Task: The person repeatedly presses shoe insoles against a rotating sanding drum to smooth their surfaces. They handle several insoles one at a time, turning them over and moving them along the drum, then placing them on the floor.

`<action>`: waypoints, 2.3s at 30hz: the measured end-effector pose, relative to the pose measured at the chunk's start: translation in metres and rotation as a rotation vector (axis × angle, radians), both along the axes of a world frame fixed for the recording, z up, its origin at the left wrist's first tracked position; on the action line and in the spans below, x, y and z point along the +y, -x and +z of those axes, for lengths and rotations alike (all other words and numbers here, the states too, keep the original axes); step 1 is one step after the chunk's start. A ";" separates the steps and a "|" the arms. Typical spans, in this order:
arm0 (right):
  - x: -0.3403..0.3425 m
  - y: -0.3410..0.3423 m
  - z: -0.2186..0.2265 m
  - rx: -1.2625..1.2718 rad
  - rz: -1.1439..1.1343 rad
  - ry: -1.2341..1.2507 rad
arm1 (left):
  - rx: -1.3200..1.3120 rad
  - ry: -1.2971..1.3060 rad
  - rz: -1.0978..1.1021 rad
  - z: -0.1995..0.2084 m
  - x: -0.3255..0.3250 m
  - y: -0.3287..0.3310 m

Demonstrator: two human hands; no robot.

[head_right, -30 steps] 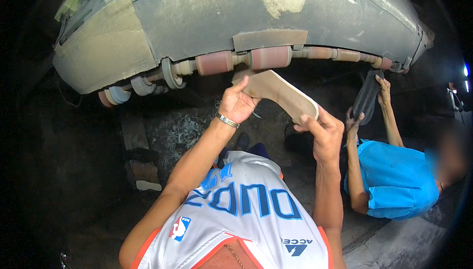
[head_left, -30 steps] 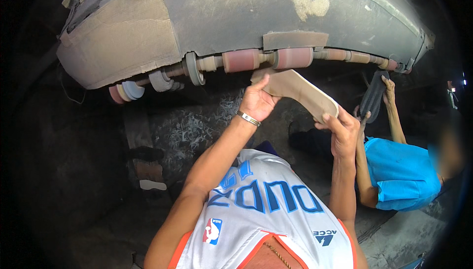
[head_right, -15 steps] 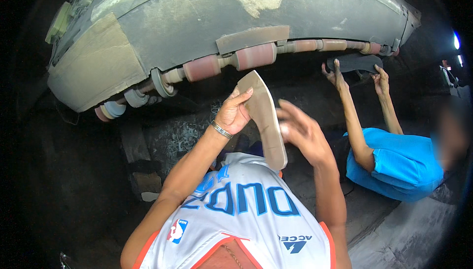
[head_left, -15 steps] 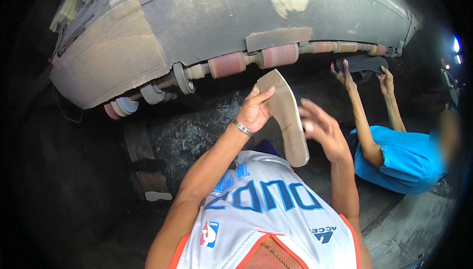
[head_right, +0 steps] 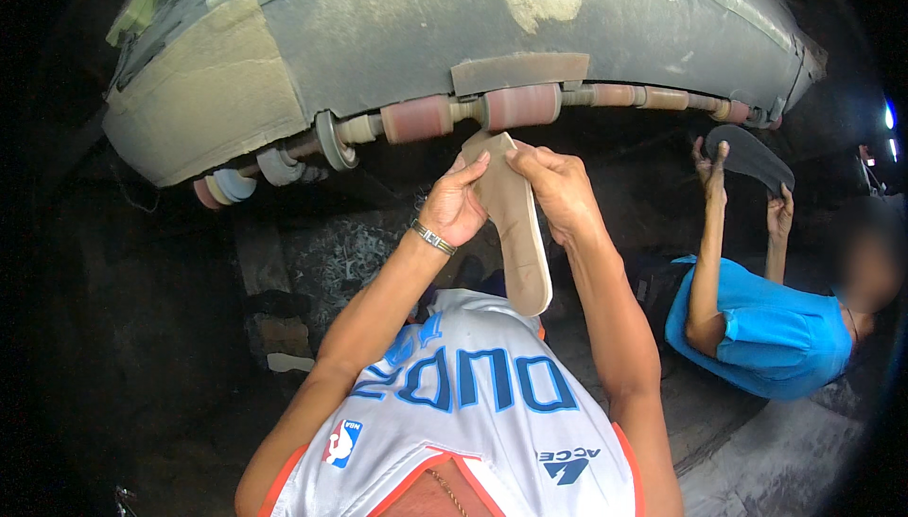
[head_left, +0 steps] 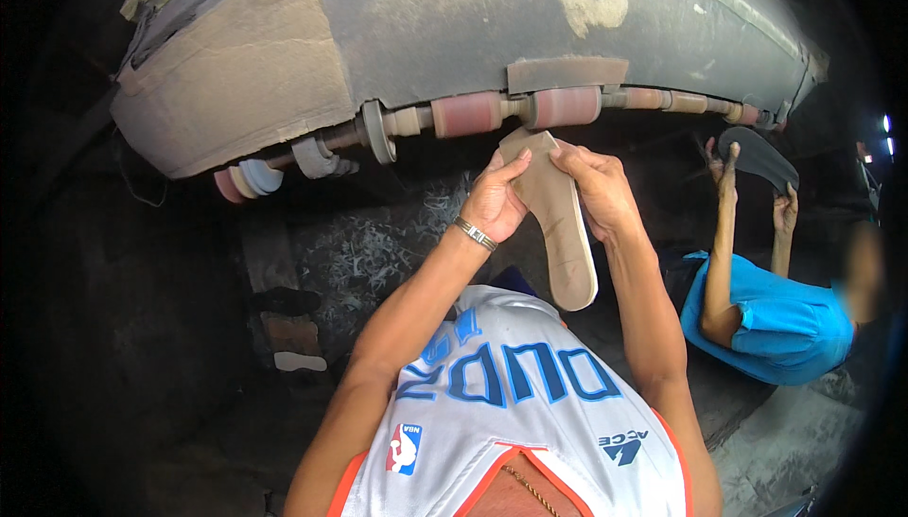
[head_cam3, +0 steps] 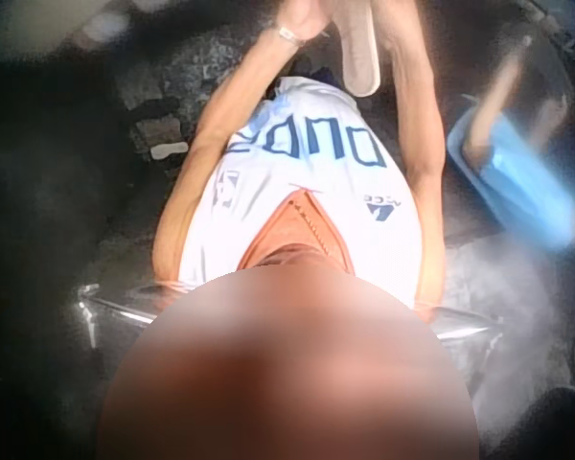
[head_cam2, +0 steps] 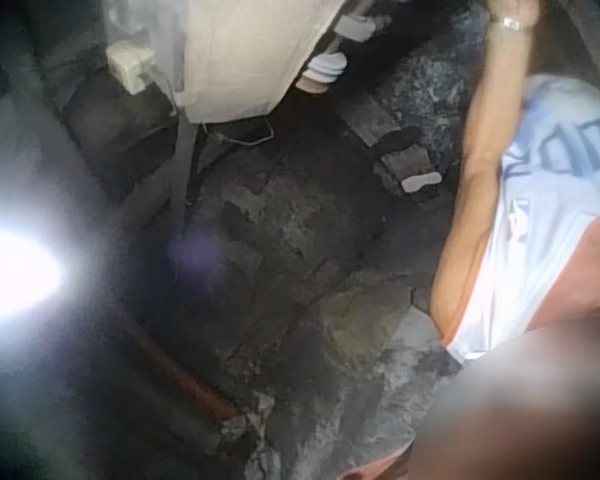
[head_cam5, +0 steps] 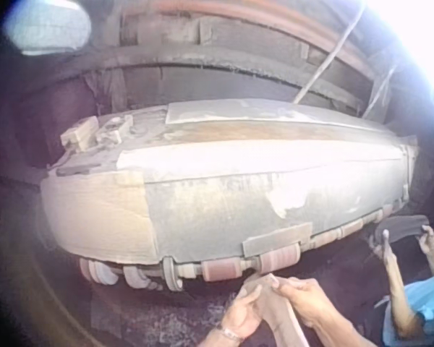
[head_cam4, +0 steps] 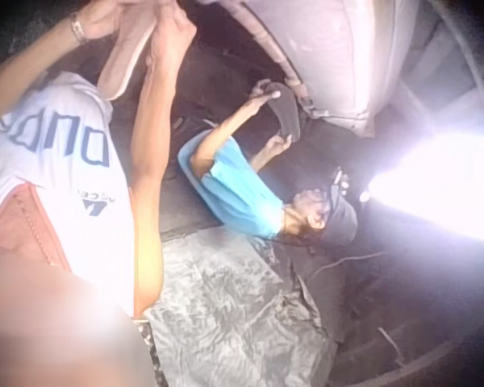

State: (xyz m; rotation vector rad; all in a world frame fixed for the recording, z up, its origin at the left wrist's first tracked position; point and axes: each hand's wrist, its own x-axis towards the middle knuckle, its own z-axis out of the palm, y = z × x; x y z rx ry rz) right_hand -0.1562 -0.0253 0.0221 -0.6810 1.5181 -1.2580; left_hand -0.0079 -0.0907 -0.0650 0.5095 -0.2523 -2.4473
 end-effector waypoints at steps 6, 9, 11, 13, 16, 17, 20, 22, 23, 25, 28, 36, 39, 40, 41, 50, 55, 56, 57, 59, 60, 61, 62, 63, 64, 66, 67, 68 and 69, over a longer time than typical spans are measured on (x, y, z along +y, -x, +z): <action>0.029 -0.011 0.012 0.117 -0.047 -0.028 | 0.061 0.146 -0.148 0.010 -0.012 -0.003; 0.040 -0.022 0.011 0.136 -0.116 0.094 | 0.090 0.225 -0.244 0.014 -0.022 -0.003; 0.050 -0.025 0.012 0.165 -0.123 0.110 | 0.077 0.270 -0.300 0.018 -0.028 -0.002; 0.056 -0.028 0.011 0.192 -0.117 0.093 | 0.061 0.339 -0.357 0.020 -0.031 -0.003; 0.047 -0.032 0.000 0.116 -0.192 0.137 | -0.010 0.438 -0.385 0.019 -0.029 -0.007; 0.040 -0.030 -0.003 0.048 -0.223 0.132 | -0.041 0.472 -0.384 0.018 -0.027 -0.008; 0.013 -0.025 -0.015 0.097 -0.153 0.024 | -0.183 0.556 -0.217 0.010 -0.017 -0.012; -0.001 -0.025 -0.019 0.051 -0.084 0.020 | -0.302 0.604 -0.183 0.005 -0.007 -0.019; -0.007 -0.025 -0.022 0.073 -0.076 -0.010 | -0.364 0.621 -0.162 0.002 0.000 -0.025; -0.021 -0.024 -0.023 0.094 -0.036 -0.024 | -0.549 0.774 -0.192 0.002 0.020 -0.037; -0.037 -0.024 -0.025 0.134 0.026 -0.087 | -0.705 0.926 -0.181 0.007 0.055 -0.050; -0.012 -0.016 -0.013 0.104 -0.121 0.045 | -1.000 1.156 -0.367 0.025 0.063 -0.082; 0.000 -0.013 -0.009 0.113 -0.139 0.057 | -0.995 1.304 -0.369 0.019 0.042 -0.095; 0.003 -0.011 -0.008 0.112 -0.116 0.042 | -1.011 1.370 -0.352 0.016 0.034 -0.099; 0.006 -0.010 -0.008 0.109 -0.093 0.027 | -1.030 1.433 -0.342 0.012 0.025 -0.102; 0.005 -0.006 0.001 0.149 0.032 -0.031 | -1.198 1.696 -0.104 -0.010 -0.037 -0.082; -0.012 -0.010 -0.006 0.193 0.087 -0.071 | -1.346 1.639 0.046 -0.048 -0.026 -0.093; -0.015 -0.012 -0.009 0.187 0.092 -0.066 | -1.417 1.596 0.086 -0.058 -0.022 -0.097; -0.018 -0.015 -0.013 0.172 0.096 -0.061 | -1.201 1.153 0.204 -0.069 -0.023 -0.100; -0.026 -0.018 -0.019 0.146 0.103 -0.046 | -0.745 0.259 0.358 -0.087 -0.026 -0.109; -0.028 -0.018 -0.020 0.148 0.117 -0.038 | -0.585 -0.042 0.321 -0.093 -0.022 -0.119; -0.030 -0.018 -0.021 0.156 0.127 -0.037 | -0.407 -0.079 0.319 -0.100 -0.018 -0.119; -0.031 -0.017 -0.020 0.169 0.130 -0.025 | -0.259 -0.133 0.317 -0.105 -0.012 -0.113; -0.031 -0.015 -0.019 0.172 0.122 -0.030 | -0.123 -0.208 0.309 -0.109 -0.008 -0.107; -0.028 -0.013 -0.016 0.181 0.112 -0.024 | -0.127 -0.125 0.402 -0.113 -0.007 -0.099; -0.021 -0.010 -0.011 0.204 0.065 -0.009 | -0.087 -0.115 0.447 -0.117 -0.017 -0.084; -0.016 -0.009 -0.007 0.211 0.047 -0.008 | -0.098 -0.137 0.468 -0.117 -0.024 -0.077; -0.012 -0.008 -0.003 0.217 0.029 -0.007 | -0.046 -0.106 0.434 -0.117 -0.031 -0.073; -0.008 -0.007 0.000 0.223 0.016 0.009 | -0.025 -0.097 0.401 -0.115 -0.040 -0.068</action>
